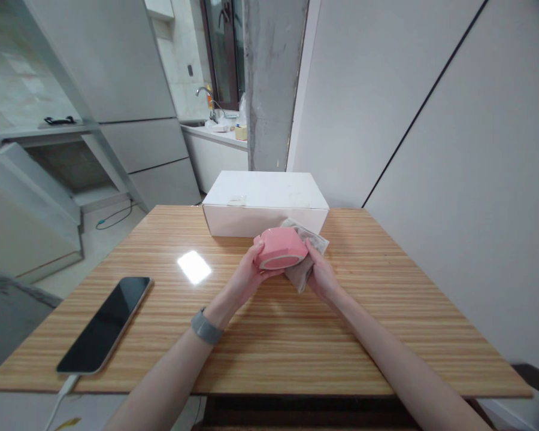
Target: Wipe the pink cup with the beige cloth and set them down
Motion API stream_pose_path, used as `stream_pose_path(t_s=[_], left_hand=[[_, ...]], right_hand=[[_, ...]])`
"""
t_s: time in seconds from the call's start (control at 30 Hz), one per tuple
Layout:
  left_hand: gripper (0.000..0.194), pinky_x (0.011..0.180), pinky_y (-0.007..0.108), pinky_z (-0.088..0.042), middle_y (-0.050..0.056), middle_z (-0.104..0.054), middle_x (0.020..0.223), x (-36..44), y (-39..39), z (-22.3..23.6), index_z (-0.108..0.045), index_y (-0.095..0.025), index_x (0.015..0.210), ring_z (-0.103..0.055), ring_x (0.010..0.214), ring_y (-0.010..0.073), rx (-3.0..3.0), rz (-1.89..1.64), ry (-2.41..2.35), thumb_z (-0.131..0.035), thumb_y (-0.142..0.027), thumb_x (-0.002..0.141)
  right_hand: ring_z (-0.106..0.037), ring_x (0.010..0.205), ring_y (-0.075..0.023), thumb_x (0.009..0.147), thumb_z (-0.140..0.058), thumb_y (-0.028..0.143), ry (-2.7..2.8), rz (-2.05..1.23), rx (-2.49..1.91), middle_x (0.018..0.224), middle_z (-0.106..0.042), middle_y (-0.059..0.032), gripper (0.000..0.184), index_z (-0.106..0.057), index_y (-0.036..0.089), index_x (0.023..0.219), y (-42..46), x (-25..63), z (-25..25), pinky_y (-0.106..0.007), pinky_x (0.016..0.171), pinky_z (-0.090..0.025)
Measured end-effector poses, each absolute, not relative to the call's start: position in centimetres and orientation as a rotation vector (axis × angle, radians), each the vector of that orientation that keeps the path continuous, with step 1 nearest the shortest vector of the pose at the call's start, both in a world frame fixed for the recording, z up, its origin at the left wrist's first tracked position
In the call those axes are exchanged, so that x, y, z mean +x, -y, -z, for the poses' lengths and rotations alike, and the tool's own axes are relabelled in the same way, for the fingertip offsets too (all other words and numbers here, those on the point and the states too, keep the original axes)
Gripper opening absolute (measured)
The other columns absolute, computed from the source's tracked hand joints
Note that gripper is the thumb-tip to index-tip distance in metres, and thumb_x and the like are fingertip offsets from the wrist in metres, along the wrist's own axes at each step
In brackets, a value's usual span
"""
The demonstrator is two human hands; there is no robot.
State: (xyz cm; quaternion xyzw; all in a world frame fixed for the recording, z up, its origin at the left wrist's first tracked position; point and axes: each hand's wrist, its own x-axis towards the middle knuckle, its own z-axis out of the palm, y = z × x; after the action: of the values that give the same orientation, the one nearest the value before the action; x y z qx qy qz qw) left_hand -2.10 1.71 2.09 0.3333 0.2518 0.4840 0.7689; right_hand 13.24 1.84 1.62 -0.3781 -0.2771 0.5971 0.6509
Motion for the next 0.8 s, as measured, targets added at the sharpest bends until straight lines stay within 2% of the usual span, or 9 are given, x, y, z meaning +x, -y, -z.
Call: stream_pose_path(t_s=[0.17, 0.37, 0.5, 0.67, 0.8], left_hand=[[0.038, 0.078, 0.035, -0.053, 0.005, -0.065, 0.109, -2.4, -2.1, -2.0, -0.058, -0.024, 0.115, -0.061, 0.096, 0.0218, 0.75, -1.14, -0.559, -0.052, -0.046, 0.086], [0.032, 0.089, 0.044, -0.05, 0.005, -0.064, 0.113, -2.7, -1.8, -2.6, -0.058, -0.024, 0.114, -0.059, 0.105, 0.0245, 0.744, -1.123, -0.519, -0.053, -0.04, 0.086], [0.032, 0.092, 0.046, -0.049, 0.007, -0.064, 0.113, -2.5, -1.4, -2.6, -0.06, -0.021, 0.113, -0.058, 0.107, 0.0257, 0.722, -1.056, -0.518, -0.052, -0.035, 0.086], [0.04, 0.088, 0.045, -0.052, 0.008, -0.061, 0.117, -2.2, -1.4, -2.5, -0.056, -0.021, 0.118, -0.058, 0.107, 0.0264, 0.802, -1.117, -0.587, -0.059, -0.038, 0.082], [0.058, 0.086, 0.041, -0.052, 0.01, -0.058, 0.121, -1.9, -1.7, -2.1, -0.051, -0.021, 0.124, -0.059, 0.104, 0.0255, 0.856, -1.236, -0.766, -0.07, -0.04, 0.072]], right_hand=[[-0.057, 0.116, -0.0257, 0.064, -0.075, 0.045, 0.642, -1.345, -0.873, 0.102, -0.073, 0.0023, 0.034, -0.07, 0.026, 0.092, -3.3, 12.5, -2.5, -0.038, 0.098, -0.046], [-0.059, 0.113, -0.0257, 0.064, -0.075, 0.047, 0.626, -1.382, -0.885, 0.099, -0.074, 0.0009, 0.034, -0.071, 0.025, 0.089, -3.0, 12.5, -1.5, -0.037, 0.096, -0.047], [-0.061, 0.11, -0.0267, 0.064, -0.074, 0.051, 0.619, -1.393, -0.87, 0.096, -0.074, 0.0011, 0.037, -0.071, 0.024, 0.09, -2.0, 12.8, -1.1, -0.038, 0.094, -0.049], [-0.062, 0.109, -0.027, 0.07, -0.069, 0.055, 0.664, -1.386, -0.841, 0.1, -0.074, 0.0009, 0.04, -0.07, 0.025, 0.096, -1.5, 12.7, -1.0, -0.04, 0.094, -0.049], [-0.054, 0.121, -0.0227, 0.074, -0.066, 0.055, 0.735, -1.291, -0.832, 0.117, -0.068, 0.003, 0.042, -0.067, 0.028, 0.106, -1.3, 12.4, -0.6, -0.037, 0.102, -0.043]])
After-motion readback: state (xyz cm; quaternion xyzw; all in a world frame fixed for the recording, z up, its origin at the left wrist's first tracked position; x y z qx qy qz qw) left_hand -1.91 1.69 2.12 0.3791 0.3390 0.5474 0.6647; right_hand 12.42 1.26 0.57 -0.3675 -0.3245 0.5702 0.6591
